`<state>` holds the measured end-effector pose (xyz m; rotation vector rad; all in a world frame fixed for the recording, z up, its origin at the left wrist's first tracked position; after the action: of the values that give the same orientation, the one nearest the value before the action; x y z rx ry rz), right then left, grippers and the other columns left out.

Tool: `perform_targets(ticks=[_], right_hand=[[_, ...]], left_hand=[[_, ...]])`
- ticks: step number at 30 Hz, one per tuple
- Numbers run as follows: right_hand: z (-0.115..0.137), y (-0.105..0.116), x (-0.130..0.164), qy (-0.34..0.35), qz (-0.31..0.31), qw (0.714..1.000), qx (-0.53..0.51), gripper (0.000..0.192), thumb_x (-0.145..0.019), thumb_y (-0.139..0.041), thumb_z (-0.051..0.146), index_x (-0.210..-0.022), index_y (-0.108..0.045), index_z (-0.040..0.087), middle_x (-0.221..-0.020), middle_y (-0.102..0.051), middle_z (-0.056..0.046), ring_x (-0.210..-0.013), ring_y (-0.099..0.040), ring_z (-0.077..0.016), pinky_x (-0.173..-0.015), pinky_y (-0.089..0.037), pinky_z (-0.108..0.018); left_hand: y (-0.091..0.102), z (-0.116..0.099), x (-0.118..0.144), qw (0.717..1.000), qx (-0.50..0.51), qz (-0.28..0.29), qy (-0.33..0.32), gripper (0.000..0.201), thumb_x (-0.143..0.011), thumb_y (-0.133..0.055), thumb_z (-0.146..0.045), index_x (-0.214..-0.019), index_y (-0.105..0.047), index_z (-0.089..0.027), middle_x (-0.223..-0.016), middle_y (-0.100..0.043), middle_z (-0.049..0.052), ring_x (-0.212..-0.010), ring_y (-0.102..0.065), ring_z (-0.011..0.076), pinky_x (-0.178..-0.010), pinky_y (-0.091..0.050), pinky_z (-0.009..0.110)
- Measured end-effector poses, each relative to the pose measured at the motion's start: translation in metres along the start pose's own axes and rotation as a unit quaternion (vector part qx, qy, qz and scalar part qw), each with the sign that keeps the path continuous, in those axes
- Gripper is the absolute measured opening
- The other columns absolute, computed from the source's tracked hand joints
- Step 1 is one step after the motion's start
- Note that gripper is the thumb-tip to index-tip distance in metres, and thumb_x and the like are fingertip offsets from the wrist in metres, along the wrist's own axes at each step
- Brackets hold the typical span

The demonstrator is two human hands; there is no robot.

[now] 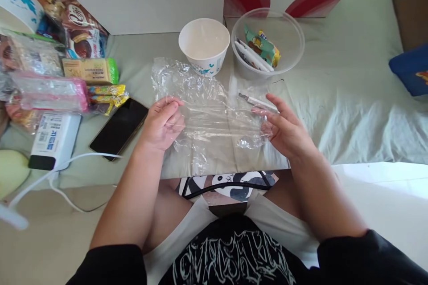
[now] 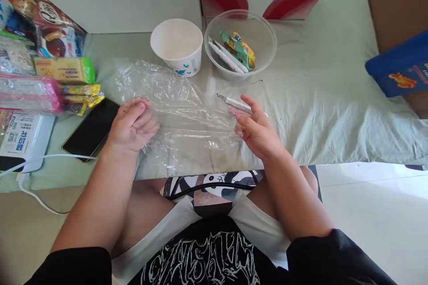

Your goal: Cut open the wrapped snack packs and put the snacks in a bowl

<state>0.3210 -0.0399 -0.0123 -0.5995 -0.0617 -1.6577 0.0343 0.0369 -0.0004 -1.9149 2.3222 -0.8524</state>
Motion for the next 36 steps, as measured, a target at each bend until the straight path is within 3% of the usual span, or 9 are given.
perform_targets(ticks=[5, 11, 14, 18, 20, 22, 26, 31, 36], right_hand=[[0.002, -0.002, 0.007, -0.032, 0.064, 0.994, 0.087, 0.067, -0.079, -0.081, 0.040, -0.140, -0.056, 0.028, -0.082, -0.073, 0.000, -0.056, -0.049, -0.0112, -0.055, -0.042, -0.030], [0.004, 0.000, 0.003, 0.113, 0.027, 0.992, 0.049, 0.039, -0.080, -0.084, 0.046, -0.112, -0.068, 0.030, -0.060, -0.057, 0.006, -0.075, -0.068, -0.0175, -0.081, -0.058, -0.035], [0.003, -0.001, 0.001, 0.138, 0.020, 0.990, -0.011, 0.041, -0.079, -0.085, 0.051, -0.110, -0.067, 0.031, -0.065, -0.058, 0.007, -0.060, -0.063, -0.0134, -0.070, -0.060, -0.034], [0.002, -0.008, 0.002, 0.108, 0.064, 0.992, -0.010, 0.049, -0.072, -0.090, 0.050, -0.111, -0.068, 0.030, -0.094, -0.072, 0.002, -0.051, -0.053, -0.0076, -0.047, -0.050, -0.026], [0.001, -0.011, 0.002, 0.088, 0.091, 0.992, 0.017, 0.048, -0.072, -0.091, 0.050, -0.109, -0.069, 0.028, -0.091, -0.074, 0.000, -0.047, -0.045, -0.0061, -0.041, -0.040, -0.023], [0.000, -0.012, 0.002, 0.080, 0.095, 0.992, 0.035, 0.042, -0.074, -0.089, 0.051, -0.101, -0.070, 0.025, -0.072, -0.069, 0.003, -0.046, -0.044, -0.0062, -0.042, -0.039, -0.021], [-0.002, -0.010, -0.001, 0.103, 0.051, 0.993, 0.021, 0.036, -0.078, -0.086, 0.053, -0.092, -0.069, 0.024, -0.057, -0.055, 0.008, -0.056, -0.057, -0.0093, -0.062, -0.056, -0.026], [-0.002, -0.004, -0.004, 0.130, -0.027, 0.991, 0.006, 0.035, -0.074, -0.088, 0.051, -0.087, -0.070, 0.025, -0.070, -0.064, 0.004, -0.060, -0.062, -0.0104, -0.058, -0.053, -0.026], [0.003, 0.003, -0.004, 0.191, -0.077, 0.979, 0.012, 0.034, -0.067, -0.092, 0.040, -0.093, -0.074, 0.028, -0.086, -0.067, 0.001, -0.078, -0.067, -0.0137, -0.070, -0.057, -0.029]], left_hand=[[0.004, -0.004, 0.001, 0.999, 0.009, 0.043, -0.016, 0.018, -0.071, -0.088, -0.032, -0.069, -0.073, -0.023, -0.039, -0.020, -0.010, -0.034, -0.017, 0.0044, -0.036, -0.020, 0.017], [0.013, -0.008, 0.002, 1.000, -0.010, -0.003, -0.024, 0.016, -0.070, -0.087, -0.032, -0.070, -0.073, -0.025, -0.039, -0.020, -0.011, -0.035, -0.015, 0.0042, -0.037, -0.021, 0.018], [0.015, -0.007, 0.000, 0.999, -0.027, -0.036, -0.012, 0.013, -0.071, -0.084, -0.027, -0.070, -0.072, -0.023, -0.040, -0.024, -0.011, -0.036, -0.018, 0.0036, -0.037, -0.021, 0.017], [0.013, -0.004, -0.003, 0.997, -0.034, -0.073, 0.004, 0.012, -0.069, -0.080, -0.019, -0.069, -0.069, -0.020, -0.047, -0.034, -0.008, -0.041, -0.034, 0.0037, -0.041, -0.032, 0.015], [0.013, -0.004, -0.004, 0.994, -0.026, -0.107, -0.006, 0.015, -0.067, -0.080, -0.017, -0.067, -0.066, -0.021, -0.055, -0.047, -0.005, -0.049, -0.046, 0.0056, -0.045, -0.041, 0.016], [0.013, -0.004, -0.005, 0.990, -0.019, -0.138, -0.020, 0.018, -0.067, -0.080, -0.017, -0.066, -0.063, -0.022, -0.065, -0.059, -0.002, -0.059, -0.057, 0.0085, -0.051, -0.050, 0.017], [0.014, -0.003, -0.004, 0.986, -0.025, -0.162, -0.010, 0.015, -0.073, -0.078, -0.019, -0.071, -0.063, -0.021, -0.076, -0.070, -0.001, -0.067, -0.068, 0.0116, -0.053, -0.057, 0.020], [0.018, -0.002, -0.001, 0.980, -0.096, -0.172, 0.026, 0.013, -0.077, -0.077, -0.023, -0.082, -0.066, -0.020, -0.060, -0.067, -0.003, -0.048, -0.064, 0.0096, -0.040, -0.045, 0.016], [0.022, -0.004, 0.006, 0.988, -0.114, -0.095, 0.042, 0.048, -0.065, -0.083, -0.014, -0.109, -0.067, -0.020, -0.067, -0.075, 0.000, -0.055, -0.070, 0.0145, -0.049, -0.052, 0.019]])
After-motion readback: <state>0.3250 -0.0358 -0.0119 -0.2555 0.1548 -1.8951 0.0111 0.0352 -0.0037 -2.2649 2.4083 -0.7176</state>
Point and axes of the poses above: each hand's wrist, its own x-axis away from the middle knuckle, its own y-axis out of the back of the hand, z = x × y, the point moved 3 cm from there along -x, towards the middle knuckle
